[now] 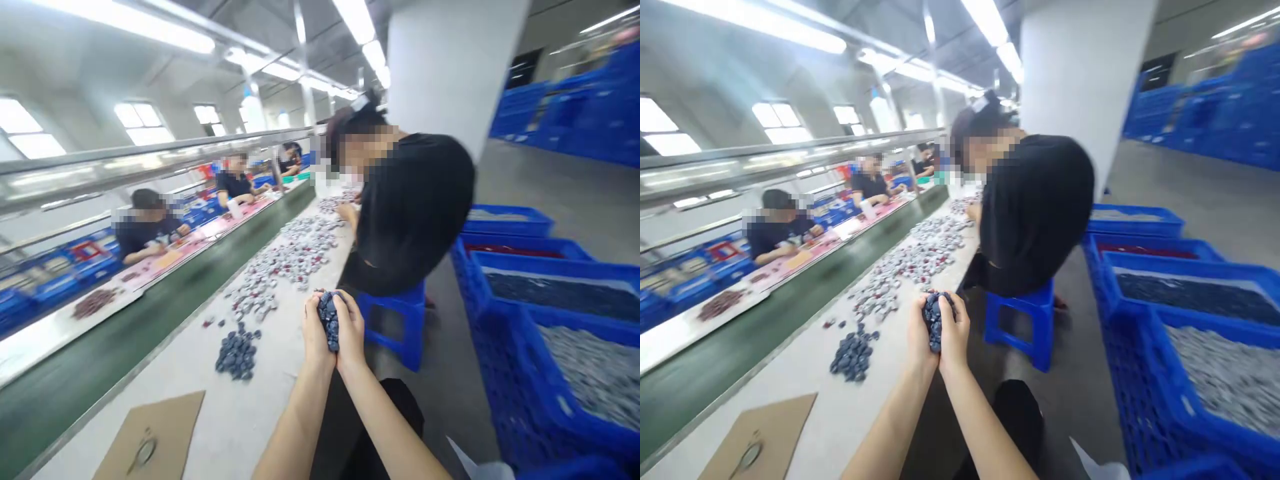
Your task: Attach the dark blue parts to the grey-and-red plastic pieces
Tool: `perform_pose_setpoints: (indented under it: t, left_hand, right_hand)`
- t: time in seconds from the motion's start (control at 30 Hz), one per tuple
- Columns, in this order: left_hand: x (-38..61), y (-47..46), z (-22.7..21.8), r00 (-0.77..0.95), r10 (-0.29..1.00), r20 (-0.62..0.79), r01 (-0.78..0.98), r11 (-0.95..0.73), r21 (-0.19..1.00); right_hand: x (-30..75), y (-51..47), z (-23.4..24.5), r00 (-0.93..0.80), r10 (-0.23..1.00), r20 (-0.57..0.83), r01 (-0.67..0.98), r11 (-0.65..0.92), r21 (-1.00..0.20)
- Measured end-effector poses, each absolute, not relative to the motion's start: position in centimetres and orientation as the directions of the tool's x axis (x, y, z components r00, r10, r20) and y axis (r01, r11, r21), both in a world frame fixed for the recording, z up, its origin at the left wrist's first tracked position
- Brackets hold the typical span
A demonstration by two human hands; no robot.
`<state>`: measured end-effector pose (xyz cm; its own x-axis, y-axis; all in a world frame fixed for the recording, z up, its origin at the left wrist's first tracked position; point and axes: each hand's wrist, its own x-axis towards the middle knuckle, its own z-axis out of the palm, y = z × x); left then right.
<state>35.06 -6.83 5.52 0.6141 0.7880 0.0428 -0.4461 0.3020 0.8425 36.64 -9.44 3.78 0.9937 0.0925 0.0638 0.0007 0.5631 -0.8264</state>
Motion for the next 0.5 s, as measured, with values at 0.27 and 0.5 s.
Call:
perform_pose_setpoints:
  t: [0.27,0.5]
  left_hand:
    - [26.4,4.3,0.7,0.101,0.994,0.05,-0.234,-0.026,0.972]
    - [23.8,6.7,-1.1,-0.107,0.977,0.186,-0.029,-0.19,0.981]
  right_hand:
    - [29.1,2.4,-0.9,0.858,0.514,-0.023,-0.262,0.399,-0.879]
    - [27.9,4.5,-2.8,0.826,0.561,0.051,-0.116,0.258,-0.959]
